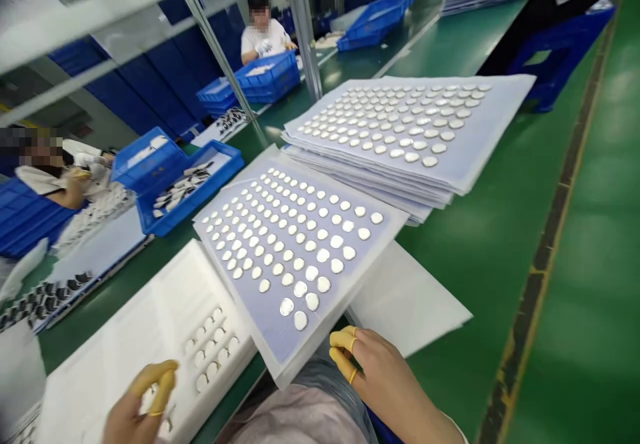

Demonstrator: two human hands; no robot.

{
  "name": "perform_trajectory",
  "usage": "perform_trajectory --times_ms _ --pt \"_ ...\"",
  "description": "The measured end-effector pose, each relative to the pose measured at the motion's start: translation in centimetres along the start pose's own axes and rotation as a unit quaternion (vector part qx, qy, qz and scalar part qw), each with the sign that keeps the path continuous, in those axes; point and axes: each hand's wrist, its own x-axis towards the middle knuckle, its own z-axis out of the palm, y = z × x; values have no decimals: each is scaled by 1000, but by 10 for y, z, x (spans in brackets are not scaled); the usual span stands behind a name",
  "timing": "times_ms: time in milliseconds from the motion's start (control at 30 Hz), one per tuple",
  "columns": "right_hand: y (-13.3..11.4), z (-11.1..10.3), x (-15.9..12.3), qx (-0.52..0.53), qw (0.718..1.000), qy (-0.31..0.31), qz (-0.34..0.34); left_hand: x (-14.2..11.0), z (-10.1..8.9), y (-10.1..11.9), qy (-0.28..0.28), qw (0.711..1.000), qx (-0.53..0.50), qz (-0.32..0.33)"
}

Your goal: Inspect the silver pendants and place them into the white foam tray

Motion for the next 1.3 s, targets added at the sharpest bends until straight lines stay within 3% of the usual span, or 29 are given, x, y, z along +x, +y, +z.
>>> perform_trajectory --times_ms 67,167,300,467,900,1067,1133,1200,1300 --pt "-8 14 9 -21 998 45 -30 19 23 36 -42 987 -71 139" --pt "-23 31 28 -93 988 87 -83 44 57 92 -92 953 -74 281" --pt "-32 47 46 -238 963 73 -108 68 88 140 -169 928 49 327" --pt "-34 48 47 -336 939 -19 -72 85 96 161 -206 899 139 361" --pt "-61 37 81 -412 895 -151 -79 112 87 168 -217 862 119 444" --pt "-73 21 86 -407 893 -171 -90 89 57 145 -184 885 76 421" --pt "-86 16 86 -351 912 -163 -137 67 33 127 -157 912 -7 380" --pt "-103 17 85 -230 939 -146 -211 42 8 105 -109 933 -154 308" --pt "-134 36 83 17 955 -118 -271 8 -20 76 -47 910 -340 233"
